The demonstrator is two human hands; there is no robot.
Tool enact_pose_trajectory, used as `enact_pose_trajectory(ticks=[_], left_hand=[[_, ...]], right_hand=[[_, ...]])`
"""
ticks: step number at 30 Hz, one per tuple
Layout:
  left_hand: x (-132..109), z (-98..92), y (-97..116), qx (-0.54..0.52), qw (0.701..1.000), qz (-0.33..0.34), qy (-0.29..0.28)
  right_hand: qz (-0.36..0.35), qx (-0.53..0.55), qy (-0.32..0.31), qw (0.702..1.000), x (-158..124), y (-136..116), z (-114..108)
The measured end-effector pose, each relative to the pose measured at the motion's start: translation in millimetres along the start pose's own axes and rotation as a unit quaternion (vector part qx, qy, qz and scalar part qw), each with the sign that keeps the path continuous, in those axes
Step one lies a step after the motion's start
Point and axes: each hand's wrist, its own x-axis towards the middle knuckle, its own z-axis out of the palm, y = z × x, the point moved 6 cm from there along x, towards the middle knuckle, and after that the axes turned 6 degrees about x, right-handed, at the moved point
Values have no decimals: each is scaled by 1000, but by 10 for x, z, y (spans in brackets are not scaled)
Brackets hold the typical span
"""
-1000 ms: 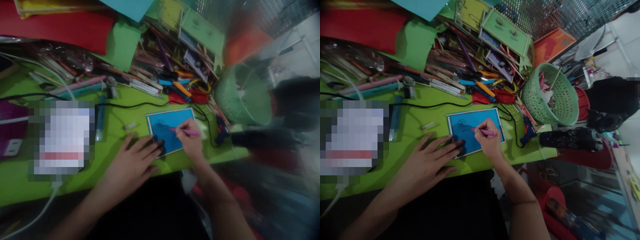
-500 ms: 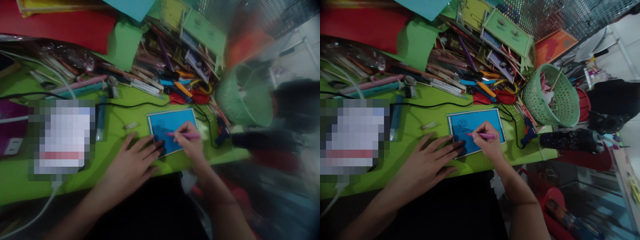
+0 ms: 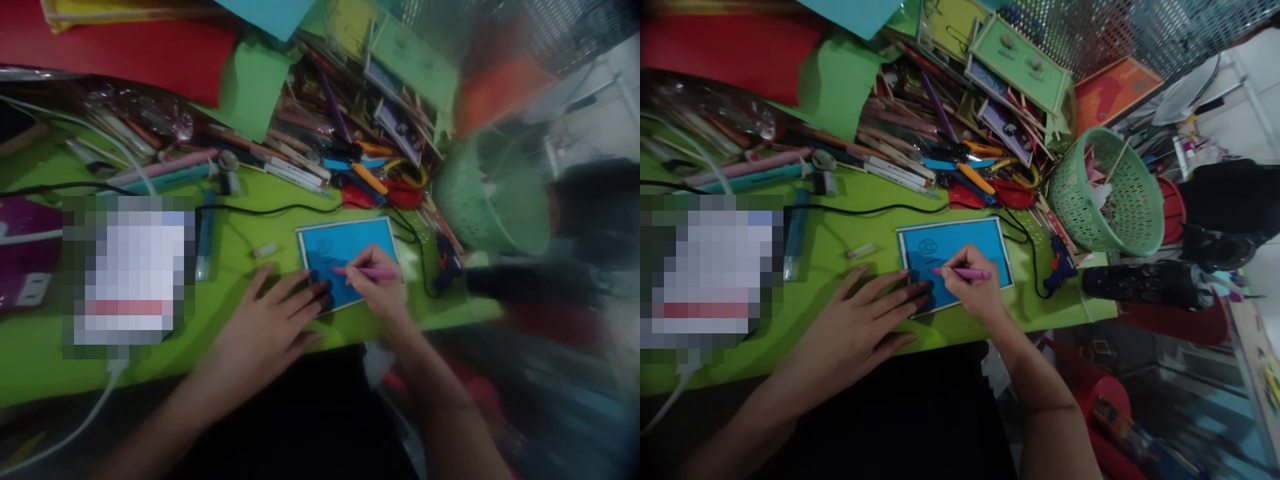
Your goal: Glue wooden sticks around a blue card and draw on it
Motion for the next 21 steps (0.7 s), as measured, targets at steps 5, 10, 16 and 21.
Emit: enact_pose_trajectory(ticks=[5, 10, 16, 21], left_hand=[[5, -10, 0, -11, 1000, -8, 0], [5, -11, 1, -4, 1000, 1, -11], [11, -10, -8, -2, 1000, 2, -15], [-2, 9, -17, -2, 1000, -2, -20]], right_hand=[[-10, -14, 0, 1000, 2, -29, 15], [-26, -24, 10, 999, 7, -48, 10], [-48, -34, 40, 997, -3, -83, -42], [-41, -48, 73, 995, -13, -58, -116]])
